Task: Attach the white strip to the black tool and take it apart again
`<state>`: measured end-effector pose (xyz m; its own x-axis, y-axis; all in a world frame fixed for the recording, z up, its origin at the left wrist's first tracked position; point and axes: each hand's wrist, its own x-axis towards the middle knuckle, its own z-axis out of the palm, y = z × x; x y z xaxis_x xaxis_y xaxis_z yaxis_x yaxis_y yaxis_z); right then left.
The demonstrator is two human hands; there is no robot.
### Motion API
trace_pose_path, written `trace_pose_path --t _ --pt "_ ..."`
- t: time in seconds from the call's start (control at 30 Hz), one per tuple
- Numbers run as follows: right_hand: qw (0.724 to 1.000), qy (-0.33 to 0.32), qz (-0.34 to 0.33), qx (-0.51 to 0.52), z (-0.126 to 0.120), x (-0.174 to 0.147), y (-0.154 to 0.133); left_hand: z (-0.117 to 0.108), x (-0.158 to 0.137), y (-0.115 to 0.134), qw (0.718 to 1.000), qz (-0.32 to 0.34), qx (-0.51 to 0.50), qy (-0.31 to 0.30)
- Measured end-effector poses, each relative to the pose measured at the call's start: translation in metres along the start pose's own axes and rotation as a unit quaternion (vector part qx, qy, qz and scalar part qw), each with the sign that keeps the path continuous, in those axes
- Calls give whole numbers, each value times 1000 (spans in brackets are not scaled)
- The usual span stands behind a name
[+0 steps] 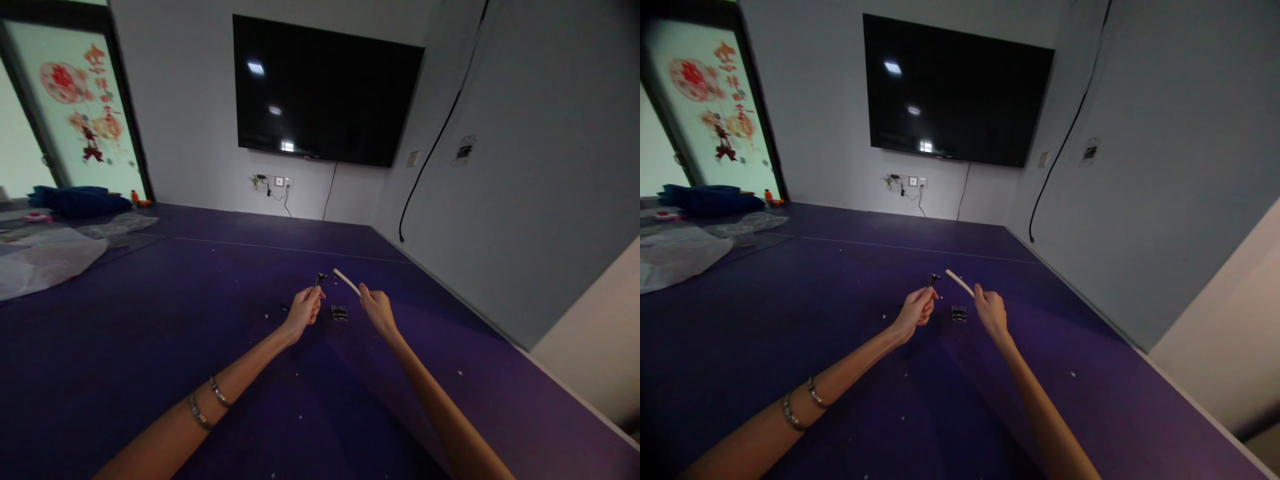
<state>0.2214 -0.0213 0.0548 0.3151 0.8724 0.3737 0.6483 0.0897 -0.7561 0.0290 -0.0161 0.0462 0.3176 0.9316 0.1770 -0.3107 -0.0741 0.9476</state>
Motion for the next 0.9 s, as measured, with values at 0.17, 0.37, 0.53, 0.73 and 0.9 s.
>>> trace_pose_path --t 0.17,0.37,0.53,0.73,0.9 --pt "1000 -18 -8 14 14 -5 5 2 -2 1 1000 -12 -9 -9" --pt "997 -14 9 73 20 -9 6 4 -5 5 998 -24 -48 -19" --pt "991 -10 -4 130 25 -13 1 10 -11 7 987 -82 -116 -76" --pt "991 3 -2 134 30 -16 8 12 -16 13 968 -121 -178 -130" --pt "988 2 -17 152 31 -17 1 13 -17 13 959 -143 -193 -151"
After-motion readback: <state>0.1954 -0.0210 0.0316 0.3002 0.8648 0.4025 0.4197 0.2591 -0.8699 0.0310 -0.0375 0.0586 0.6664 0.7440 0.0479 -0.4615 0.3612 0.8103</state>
